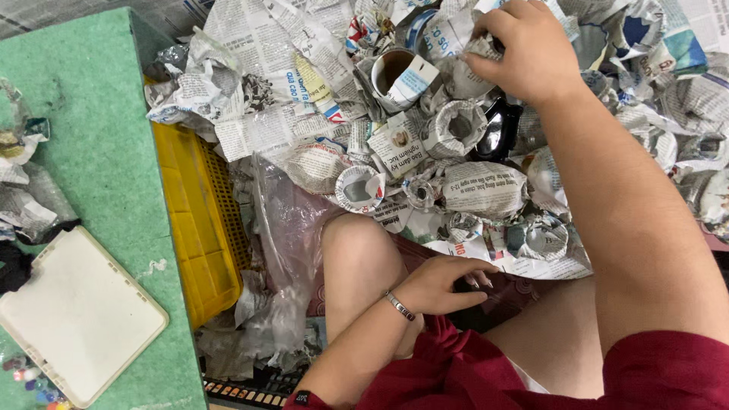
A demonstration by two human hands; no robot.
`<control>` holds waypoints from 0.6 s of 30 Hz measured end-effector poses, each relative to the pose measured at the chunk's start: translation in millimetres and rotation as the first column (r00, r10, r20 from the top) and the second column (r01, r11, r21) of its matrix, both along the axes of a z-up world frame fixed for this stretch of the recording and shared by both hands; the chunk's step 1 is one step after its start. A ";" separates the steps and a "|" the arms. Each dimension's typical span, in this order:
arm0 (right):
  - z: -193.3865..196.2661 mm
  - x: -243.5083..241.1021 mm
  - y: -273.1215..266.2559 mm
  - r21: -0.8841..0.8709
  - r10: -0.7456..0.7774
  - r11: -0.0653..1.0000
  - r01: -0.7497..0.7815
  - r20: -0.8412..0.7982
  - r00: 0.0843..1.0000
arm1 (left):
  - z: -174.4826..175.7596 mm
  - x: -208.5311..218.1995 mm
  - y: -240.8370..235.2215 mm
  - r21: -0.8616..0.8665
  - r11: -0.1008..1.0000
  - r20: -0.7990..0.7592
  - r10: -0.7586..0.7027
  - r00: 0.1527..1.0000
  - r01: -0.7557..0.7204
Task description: The person sits on the floor and wraps small objects, including a black bowl and a white bowl, with pieces of newspaper. They fold the newspaper around each item and place the wrapped bundles into a black plastic basket.
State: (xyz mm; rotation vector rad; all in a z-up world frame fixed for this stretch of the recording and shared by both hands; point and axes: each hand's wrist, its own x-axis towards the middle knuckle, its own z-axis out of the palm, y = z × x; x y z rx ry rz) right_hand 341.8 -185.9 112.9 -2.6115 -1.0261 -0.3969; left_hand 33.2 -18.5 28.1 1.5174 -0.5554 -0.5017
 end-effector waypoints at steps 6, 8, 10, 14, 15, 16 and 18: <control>-17.4 7.5 10.4 0.010 0.042 0.999 -0.042 -0.051 0.998 | -5.0 -0.6 -6.2 0.040 0.999 0.039 -0.008 0.999 0.007; -30.0 8.5 15.2 -0.062 0.052 0.996 -0.058 -0.095 0.994 | -4.8 -1.9 -5.2 0.038 0.999 0.065 0.000 0.998 -0.002; -44.1 6.7 18.0 -0.073 0.076 0.994 -0.081 -0.061 0.995 | -3.5 -2.2 -3.7 0.045 0.999 0.072 0.005 0.997 -0.008; -67.6 11.4 18.8 -0.125 0.085 0.989 -0.080 0.034 0.996 | -1.3 0.8 -3.2 0.039 0.999 0.034 -0.019 0.999 0.018; -71.9 11.3 16.9 -0.119 0.076 0.990 -0.073 0.017 0.997 | -1.1 0.2 -3.1 0.057 0.998 0.052 -0.018 0.999 0.015; -75.6 9.8 15.2 -0.112 0.067 0.991 -0.066 0.001 0.998 | -1.0 -0.7 -3.2 0.075 0.997 0.069 -0.016 0.997 0.011; -76.2 7.5 10.8 -0.102 0.052 0.993 -0.057 -0.050 0.997 | -0.5 -0.6 -4.2 0.094 0.996 0.078 -0.020 0.997 0.012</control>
